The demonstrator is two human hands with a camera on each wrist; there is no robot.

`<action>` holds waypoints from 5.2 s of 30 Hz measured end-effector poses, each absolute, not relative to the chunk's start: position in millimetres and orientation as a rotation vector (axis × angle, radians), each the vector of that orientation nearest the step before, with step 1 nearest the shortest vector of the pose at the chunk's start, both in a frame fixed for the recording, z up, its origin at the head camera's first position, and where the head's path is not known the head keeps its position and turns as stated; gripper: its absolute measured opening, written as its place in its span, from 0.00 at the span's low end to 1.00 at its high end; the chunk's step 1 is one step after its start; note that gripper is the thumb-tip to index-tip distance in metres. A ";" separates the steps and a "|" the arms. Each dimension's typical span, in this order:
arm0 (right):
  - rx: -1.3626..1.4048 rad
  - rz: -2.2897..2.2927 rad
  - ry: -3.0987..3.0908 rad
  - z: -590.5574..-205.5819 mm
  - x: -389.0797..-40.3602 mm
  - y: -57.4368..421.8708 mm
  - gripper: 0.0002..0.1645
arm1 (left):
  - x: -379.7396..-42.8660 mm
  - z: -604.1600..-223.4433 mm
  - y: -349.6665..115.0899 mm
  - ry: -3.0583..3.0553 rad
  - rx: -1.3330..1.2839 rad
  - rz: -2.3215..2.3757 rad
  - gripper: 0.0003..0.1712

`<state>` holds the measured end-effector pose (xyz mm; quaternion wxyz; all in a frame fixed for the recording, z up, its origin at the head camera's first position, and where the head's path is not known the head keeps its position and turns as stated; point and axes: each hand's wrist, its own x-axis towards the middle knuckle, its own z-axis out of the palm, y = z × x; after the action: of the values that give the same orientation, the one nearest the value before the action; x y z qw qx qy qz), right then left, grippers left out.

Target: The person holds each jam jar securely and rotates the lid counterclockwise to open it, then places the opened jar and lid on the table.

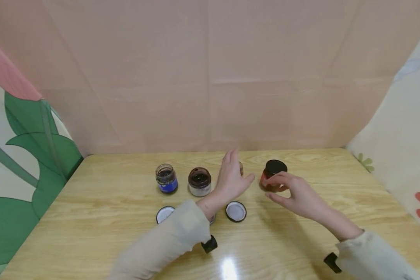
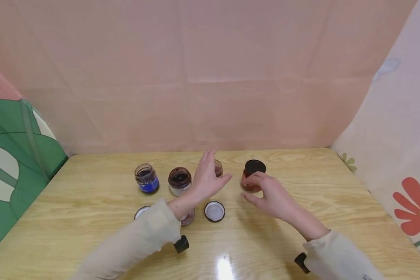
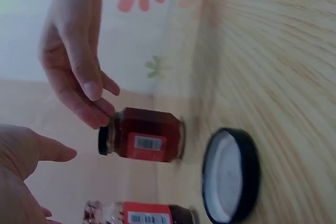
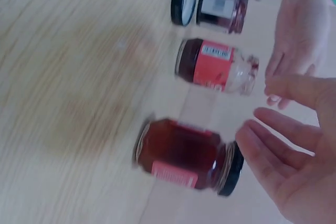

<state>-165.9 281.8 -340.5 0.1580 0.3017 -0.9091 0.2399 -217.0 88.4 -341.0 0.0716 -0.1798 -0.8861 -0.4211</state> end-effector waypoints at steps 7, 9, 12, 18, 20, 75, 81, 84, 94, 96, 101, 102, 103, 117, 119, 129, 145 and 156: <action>0.698 0.690 -2.485 -336.7 -169.8 296.1 0.13 | -215.8 -337.3 103.1 -2.679 -0.490 -1.335 0.50; 0.639 0.691 -2.468 -336.2 -169.7 298.9 0.13 | -214.5 -339.1 105.5 -2.685 -0.500 -1.333 0.50; 0.572 0.681 -2.456 -334.5 -169.8 302.7 0.13 | -213.6 -341.8 109.5 -2.673 -0.527 -1.393 0.51; 0.535 0.666 -2.474 -333.0 -171.6 307.3 0.14 | -216.3 -348.3 117.6 -2.739 -0.642 -1.360 0.54; 0.534 0.666 -2.475 -332.7 -172.6 308.1 0.14 | -217.7 -350.4 119.3 -2.765 -0.696 -1.310 0.55; 0.393 0.864 -2.638 -346.4 -182.2 301.1 0.25 | -235.0 -397.8 156.2 -2.825 -0.562 -1.364 0.34; 0.330 0.909 -2.715 -343.2 -183.4 299.4 0.32 | -233.3 -399.2 156.7 -2.854 -0.589 -1.374 0.31; 0.309 0.907 -2.745 -341.6 -185.1 297.9 0.35 | -233.4 -399.9 155.2 -2.871 -0.614 -1.361 0.29; 0.297 0.910 -2.727 -344.6 -178.1 303.6 0.33 | -222.7 -390.0 161.8 -2.889 -0.384 -1.469 0.29; 0.274 0.915 -2.723 -341.9 -175.2 305.4 0.32 | -218.6 -385.8 162.1 -2.915 -0.368 -1.457 0.31; 0.242 0.909 -2.701 -332.2 -171.8 308.9 0.28 | -210.7 -377.7 156.1 -2.894 -0.455 -1.454 0.30; 0.244 0.906 -2.703 -330.9 -171.6 309.2 0.28 | -209.7 -376.6 154.2 -2.885 -0.468 -1.464 0.30; 0.250 0.903 -2.705 -330.4 -171.6 309.4 0.27 | -208.7 -375.8 152.3 -2.874 -0.481 -1.473 0.30; 0.208 0.967 -2.741 -324.4 -162.7 314.6 0.26 | -196.3 -373.5 135.8 -2.736 -0.646 -1.404 0.28; 0.200 0.979 -2.761 -323.6 -162.9 315.9 0.26 | -196.2 -373.6 132.0 -2.712 -0.694 -1.353 0.28; 0.091 0.980 -2.894 -315.2 -164.0 314.3 0.32 | -194.6 -368.2 117.0 -2.730 -0.807 -1.083 0.34; 0.116 0.929 -2.883 -318.5 -163.8 302.3 0.30 | -195.3 -373.7 105.3 -2.689 -0.868 -1.205 0.30; 0.822 1.143 -2.678 -325.0 -163.3 316.3 0.35 | -197.4 -374.4 102.2 -2.674 -0.855 -1.273 0.31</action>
<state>-163.3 316.3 -325.0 0.0580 0.2714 -0.8836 0.3771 -197.4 102.2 -374.4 0.0295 -0.2773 -0.8670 -0.4129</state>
